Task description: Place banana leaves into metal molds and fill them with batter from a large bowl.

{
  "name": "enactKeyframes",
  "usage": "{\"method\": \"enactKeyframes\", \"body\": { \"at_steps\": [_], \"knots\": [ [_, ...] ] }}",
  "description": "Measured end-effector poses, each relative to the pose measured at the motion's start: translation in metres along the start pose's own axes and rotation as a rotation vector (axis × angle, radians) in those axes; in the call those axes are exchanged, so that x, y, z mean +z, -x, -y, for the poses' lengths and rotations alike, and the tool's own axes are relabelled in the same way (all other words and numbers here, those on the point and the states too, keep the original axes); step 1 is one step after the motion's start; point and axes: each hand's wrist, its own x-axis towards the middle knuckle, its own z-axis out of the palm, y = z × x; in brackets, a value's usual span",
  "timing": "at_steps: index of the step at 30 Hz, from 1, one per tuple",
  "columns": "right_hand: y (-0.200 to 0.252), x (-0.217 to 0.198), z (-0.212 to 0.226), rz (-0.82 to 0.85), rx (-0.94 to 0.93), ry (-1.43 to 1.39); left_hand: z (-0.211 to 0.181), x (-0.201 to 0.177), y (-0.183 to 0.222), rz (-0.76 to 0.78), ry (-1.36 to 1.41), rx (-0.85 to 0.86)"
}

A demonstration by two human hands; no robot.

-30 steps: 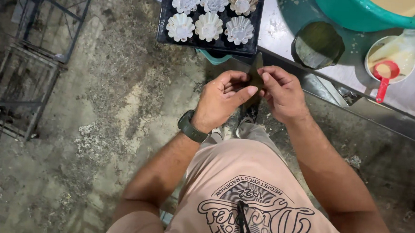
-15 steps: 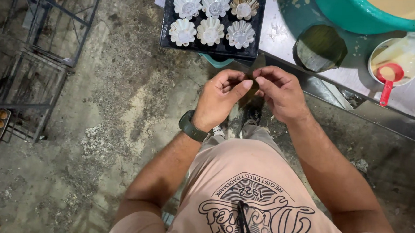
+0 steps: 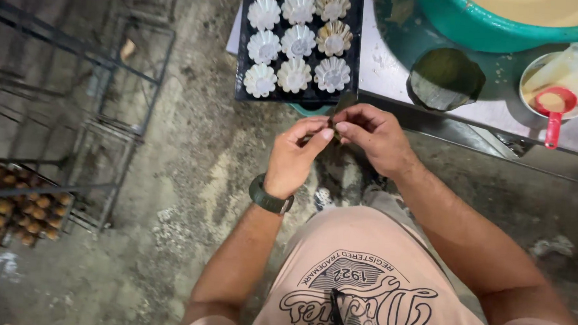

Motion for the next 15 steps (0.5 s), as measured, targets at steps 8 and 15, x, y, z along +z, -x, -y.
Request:
{"method": "enactKeyframes", "body": {
  "at_steps": [8,15],
  "knots": [
    [-0.006,0.017,-0.009,0.072,-0.014,0.010,0.008,-0.011,0.006,-0.123,0.000,-0.061],
    [-0.011,0.034,-0.013,0.095,-0.008,0.007,0.002,-0.022,0.017,-0.167,0.038,-0.022]
  ]
}}
